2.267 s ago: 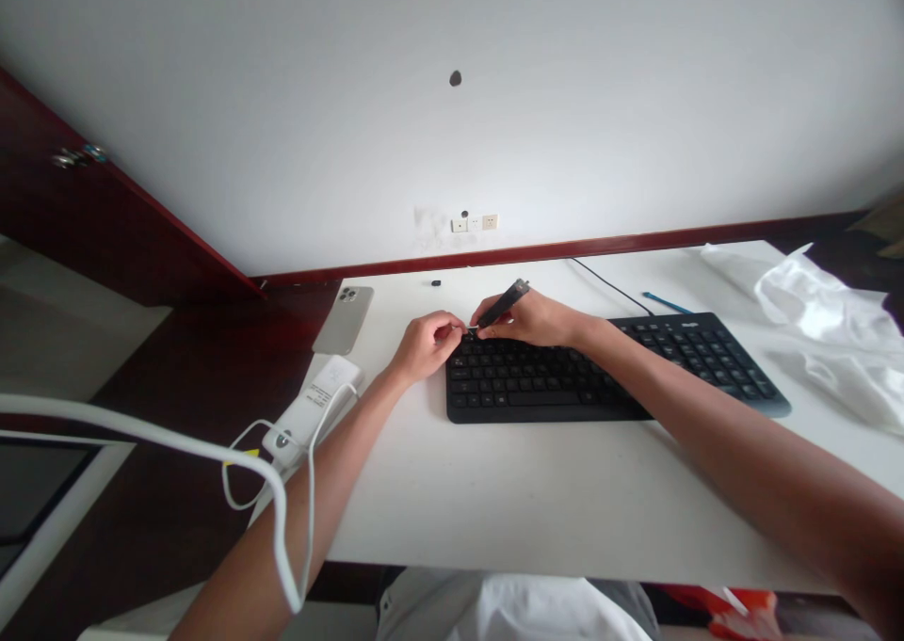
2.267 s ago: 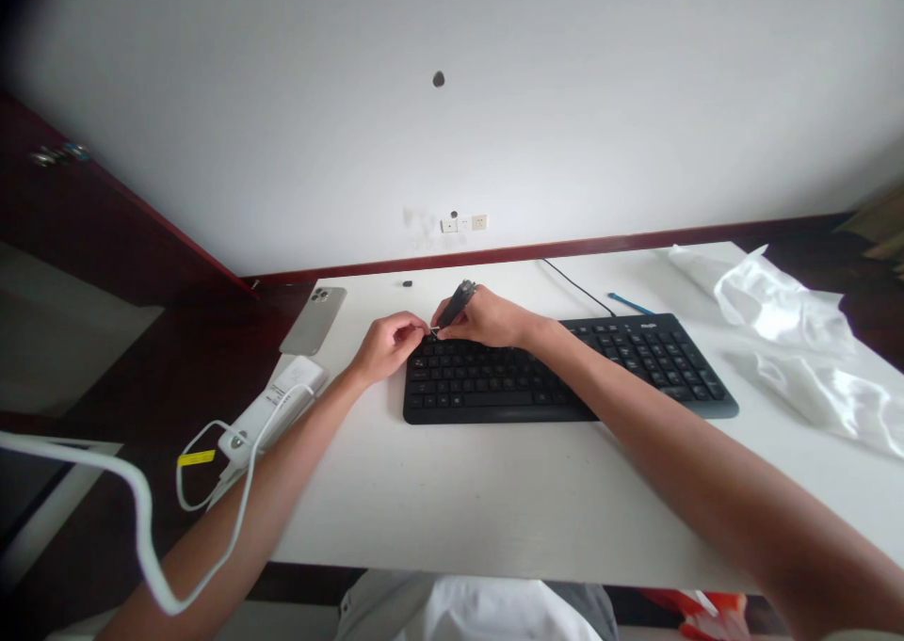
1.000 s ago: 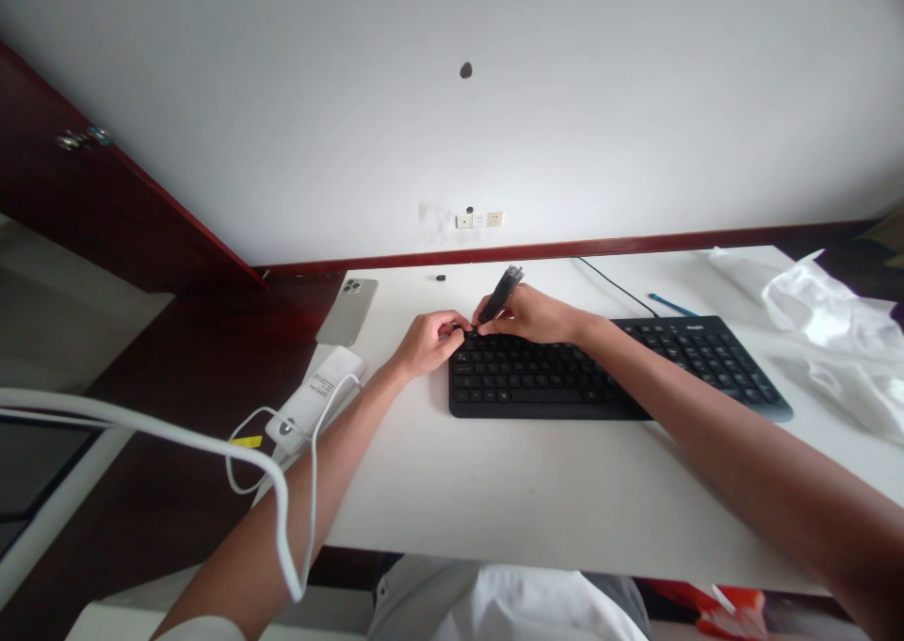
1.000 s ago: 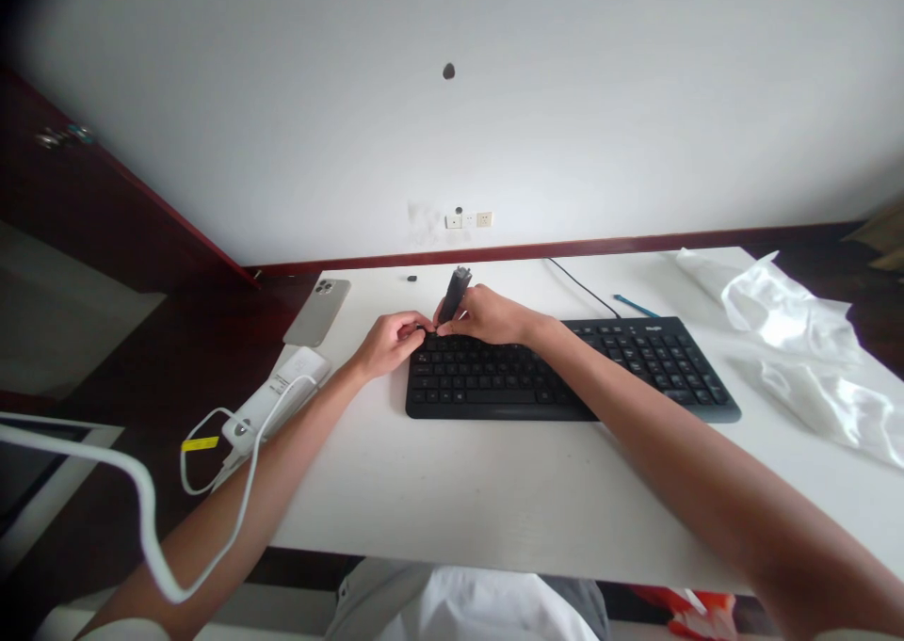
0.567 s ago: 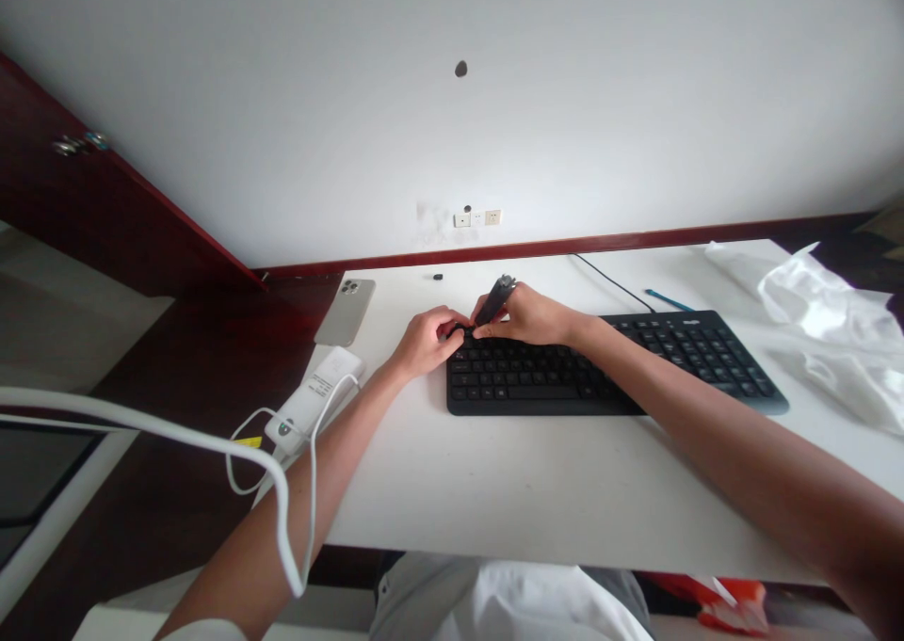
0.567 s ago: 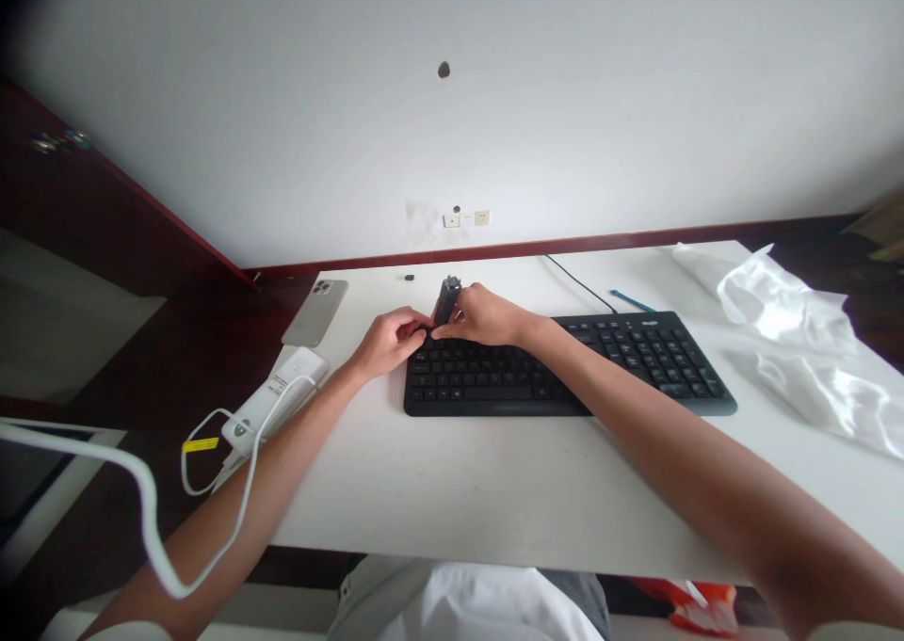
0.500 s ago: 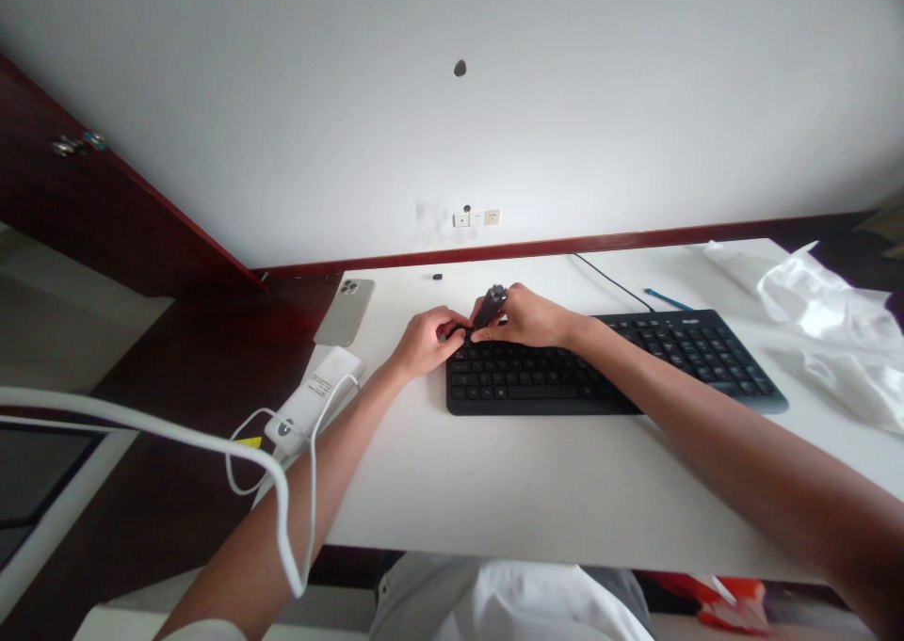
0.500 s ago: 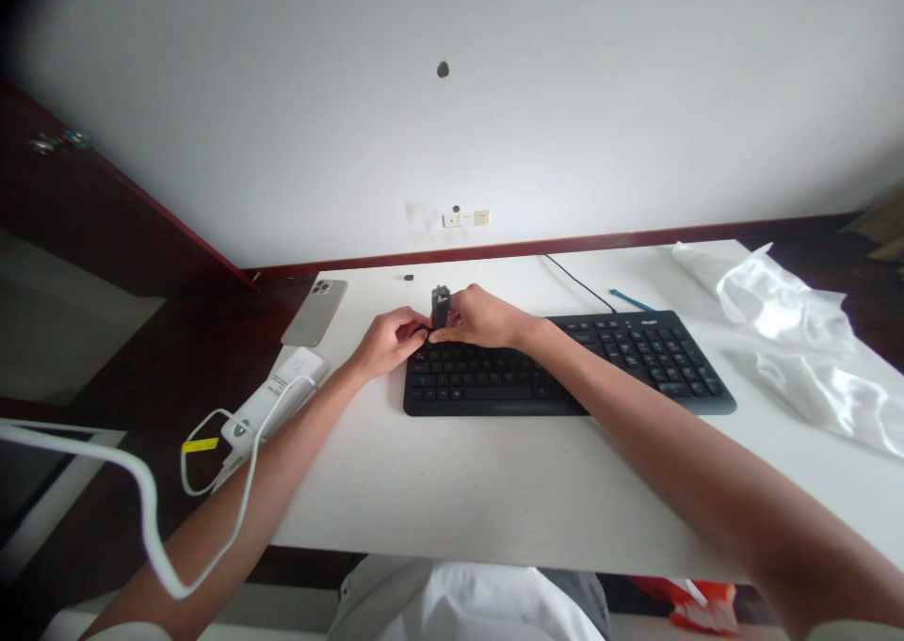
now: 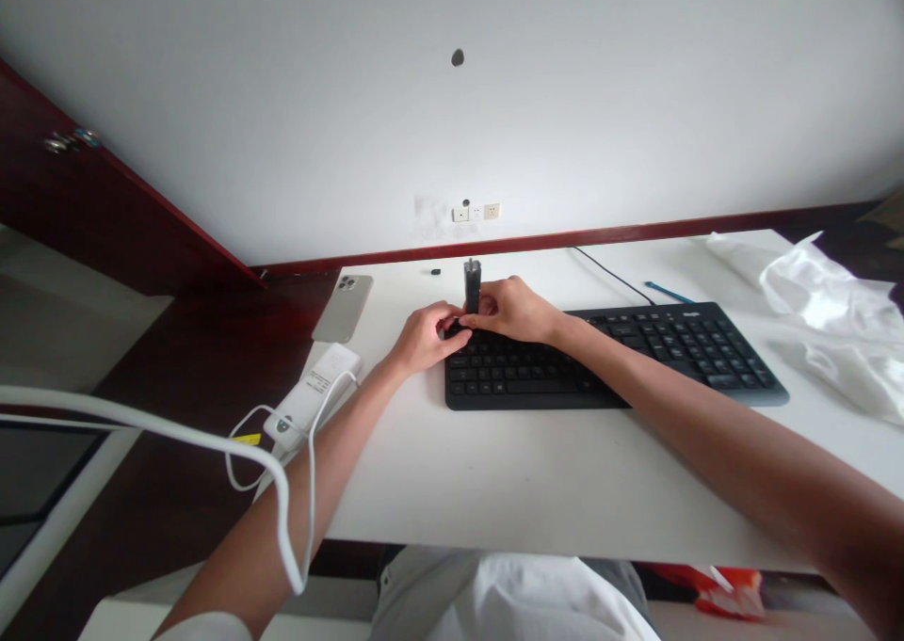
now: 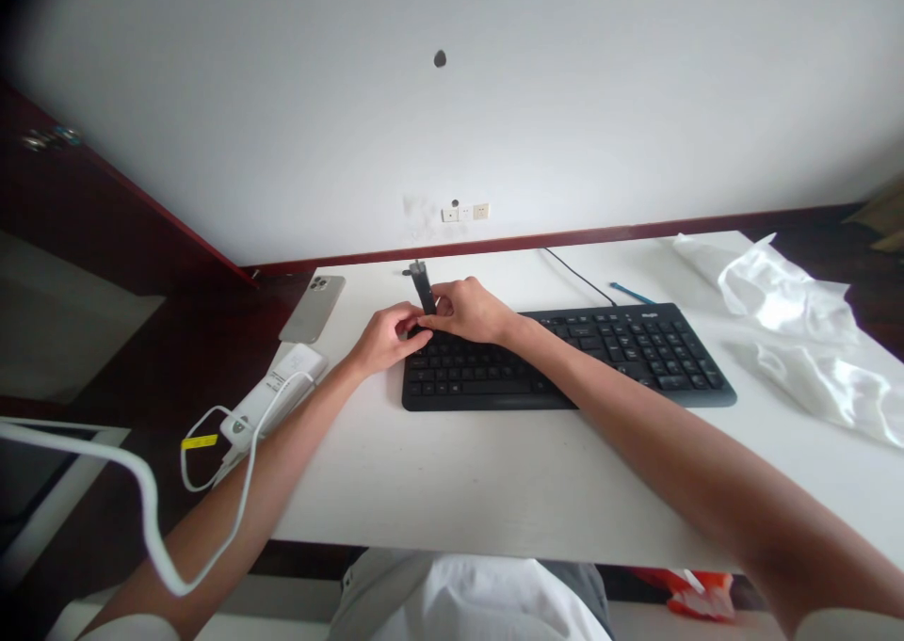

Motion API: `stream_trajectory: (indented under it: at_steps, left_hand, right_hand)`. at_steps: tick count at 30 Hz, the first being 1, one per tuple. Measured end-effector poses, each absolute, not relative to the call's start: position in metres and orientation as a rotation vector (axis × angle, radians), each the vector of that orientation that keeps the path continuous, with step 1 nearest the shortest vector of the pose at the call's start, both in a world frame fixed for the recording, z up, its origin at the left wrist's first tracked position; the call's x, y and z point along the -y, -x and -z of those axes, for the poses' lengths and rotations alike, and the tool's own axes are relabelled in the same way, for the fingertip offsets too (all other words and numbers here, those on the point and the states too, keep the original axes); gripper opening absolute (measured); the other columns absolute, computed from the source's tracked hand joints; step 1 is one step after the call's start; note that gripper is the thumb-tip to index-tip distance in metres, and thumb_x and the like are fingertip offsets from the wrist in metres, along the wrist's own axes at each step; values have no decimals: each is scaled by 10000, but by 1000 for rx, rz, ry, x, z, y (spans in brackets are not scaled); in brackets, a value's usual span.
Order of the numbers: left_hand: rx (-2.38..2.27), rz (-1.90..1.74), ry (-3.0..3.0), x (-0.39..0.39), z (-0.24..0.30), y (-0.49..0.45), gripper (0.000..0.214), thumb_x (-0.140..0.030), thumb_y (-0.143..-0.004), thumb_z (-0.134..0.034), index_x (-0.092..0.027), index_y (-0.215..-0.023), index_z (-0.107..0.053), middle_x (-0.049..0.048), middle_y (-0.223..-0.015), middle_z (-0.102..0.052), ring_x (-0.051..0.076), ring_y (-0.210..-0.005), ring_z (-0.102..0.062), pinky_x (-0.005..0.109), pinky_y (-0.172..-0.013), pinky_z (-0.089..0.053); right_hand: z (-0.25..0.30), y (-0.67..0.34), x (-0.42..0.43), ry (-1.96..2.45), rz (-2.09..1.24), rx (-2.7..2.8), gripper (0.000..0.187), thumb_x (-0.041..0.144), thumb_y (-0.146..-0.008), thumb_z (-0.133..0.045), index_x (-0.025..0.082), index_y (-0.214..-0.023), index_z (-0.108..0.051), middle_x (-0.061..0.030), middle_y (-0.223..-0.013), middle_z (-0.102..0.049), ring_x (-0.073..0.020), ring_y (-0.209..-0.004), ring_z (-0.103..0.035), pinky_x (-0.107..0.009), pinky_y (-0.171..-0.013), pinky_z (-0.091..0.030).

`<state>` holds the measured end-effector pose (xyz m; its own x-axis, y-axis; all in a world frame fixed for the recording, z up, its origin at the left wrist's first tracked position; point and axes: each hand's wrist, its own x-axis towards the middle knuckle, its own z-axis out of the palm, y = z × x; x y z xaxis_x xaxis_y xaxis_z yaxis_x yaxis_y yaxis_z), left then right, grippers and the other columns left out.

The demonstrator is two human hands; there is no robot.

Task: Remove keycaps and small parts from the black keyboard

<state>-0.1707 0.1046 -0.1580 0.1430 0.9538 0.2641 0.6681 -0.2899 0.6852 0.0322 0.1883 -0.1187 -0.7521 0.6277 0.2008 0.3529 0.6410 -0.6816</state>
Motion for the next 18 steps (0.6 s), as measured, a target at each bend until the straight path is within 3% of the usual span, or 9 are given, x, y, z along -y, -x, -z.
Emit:
stream_trajectory:
  at_steps: [7, 13, 18]
  left_hand:
    - [-1635, -974, -1950, -107, 162, 167, 207, -399, -850, -741, -199, -866, -691, -38, -691, -533, 122, -635, -467, 252, -607, -360]
    - [-1634, -976, -1992, -106, 161, 167, 259, -377, -854, -743, -193, -738, -602, -56, -650, -440, 112, -605, -417, 257, -596, -337]
    - [-1556, -955, -1998, -108, 159, 174, 231, -358, -865, -737, -185, -749, -637, -47, -677, -506, 112, -624, -440, 259, -616, -362]
  right_hand:
    - [114, -33, -190, 724, -901, 2482, 222, 418, -856, -743, 201, -903, -751, -16, -724, -725, -175, -654, -651, -287, -619, -446]
    - [101, -39, -191, 464, -1031, 2419, 275, 404, -905, -703, 231, -1107, -773, -65, -1120, -768, -218, -916, -717, -325, -792, -569]
    - [103, -39, -193, 487, -1106, 2416, 270, 415, -940, -659, 209, -1085, -755, -39, -955, -789, -217, -857, -728, -324, -782, -539]
